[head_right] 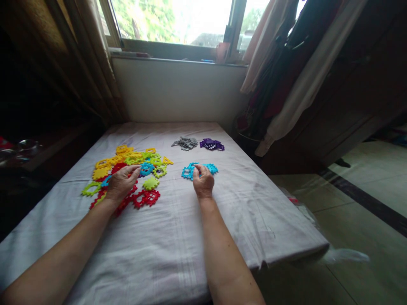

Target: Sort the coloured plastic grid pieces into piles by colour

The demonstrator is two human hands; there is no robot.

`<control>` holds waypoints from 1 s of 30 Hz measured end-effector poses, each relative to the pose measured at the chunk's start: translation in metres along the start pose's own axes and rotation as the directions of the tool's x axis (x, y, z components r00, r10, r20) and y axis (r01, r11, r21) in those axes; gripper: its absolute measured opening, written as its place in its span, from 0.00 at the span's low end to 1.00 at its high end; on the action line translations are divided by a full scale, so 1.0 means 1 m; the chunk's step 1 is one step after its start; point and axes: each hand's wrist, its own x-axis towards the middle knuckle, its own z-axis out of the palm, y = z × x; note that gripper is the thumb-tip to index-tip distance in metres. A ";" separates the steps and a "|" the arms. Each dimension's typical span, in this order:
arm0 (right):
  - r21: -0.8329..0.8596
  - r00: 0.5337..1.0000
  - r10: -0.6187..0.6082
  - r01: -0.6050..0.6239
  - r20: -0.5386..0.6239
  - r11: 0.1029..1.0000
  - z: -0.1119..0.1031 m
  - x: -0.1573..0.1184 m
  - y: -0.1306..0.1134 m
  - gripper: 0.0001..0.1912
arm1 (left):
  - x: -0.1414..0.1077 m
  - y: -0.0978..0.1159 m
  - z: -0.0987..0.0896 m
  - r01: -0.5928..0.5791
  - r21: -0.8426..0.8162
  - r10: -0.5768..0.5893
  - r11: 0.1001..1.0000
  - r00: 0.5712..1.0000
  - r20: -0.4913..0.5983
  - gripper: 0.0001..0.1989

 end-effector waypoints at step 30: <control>-0.024 0.945 0.291 -0.297 -0.147 0.955 -0.016 0.016 0.024 0.17 | 0.026 -0.007 0.011 -0.161 0.430 0.061 0.889 0.970 0.237 0.15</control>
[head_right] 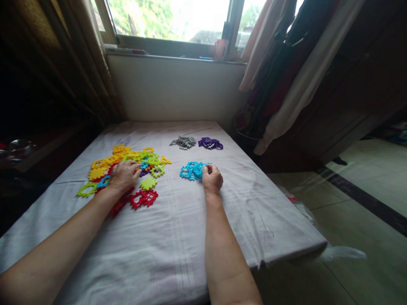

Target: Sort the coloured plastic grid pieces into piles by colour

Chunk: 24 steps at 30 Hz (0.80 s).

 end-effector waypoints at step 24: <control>0.052 0.997 -0.075 0.075 -0.014 0.996 0.001 -0.005 -0.002 0.17 | -0.013 0.014 0.000 -0.216 0.011 0.216 0.976 0.976 0.030 0.12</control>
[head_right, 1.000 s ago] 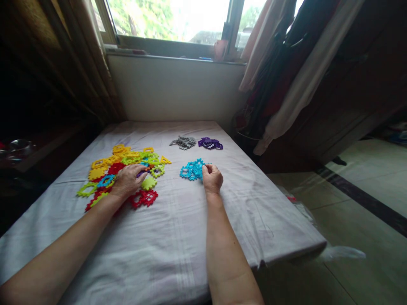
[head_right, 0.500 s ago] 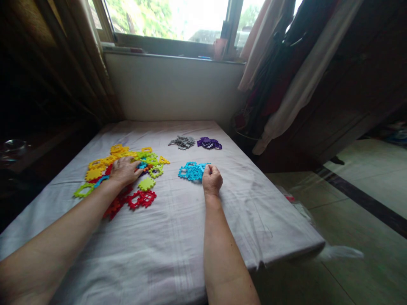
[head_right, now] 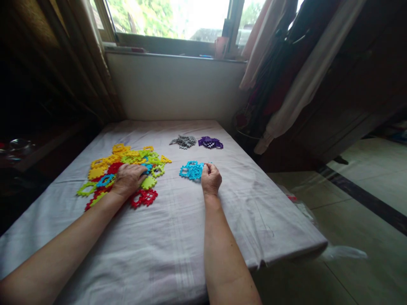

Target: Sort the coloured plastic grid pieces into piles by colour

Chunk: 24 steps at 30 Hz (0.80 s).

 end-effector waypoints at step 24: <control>0.241 0.823 -0.281 0.181 0.495 0.954 0.022 -0.057 -0.051 0.15 | -0.014 0.048 0.001 0.218 -0.920 -0.389 0.325 0.918 0.080 0.36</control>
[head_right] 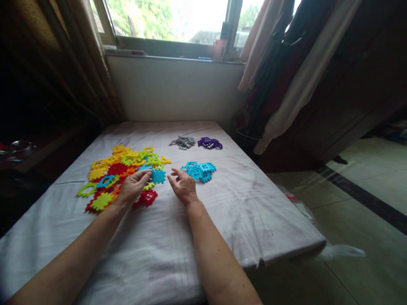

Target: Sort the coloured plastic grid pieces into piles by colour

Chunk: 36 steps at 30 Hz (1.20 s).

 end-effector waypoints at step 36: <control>-0.191 0.679 0.188 -0.442 -0.710 0.876 -0.086 0.020 0.086 0.19 | 0.011 -0.032 -0.153 0.149 0.795 0.041 0.588 0.976 -0.213 0.16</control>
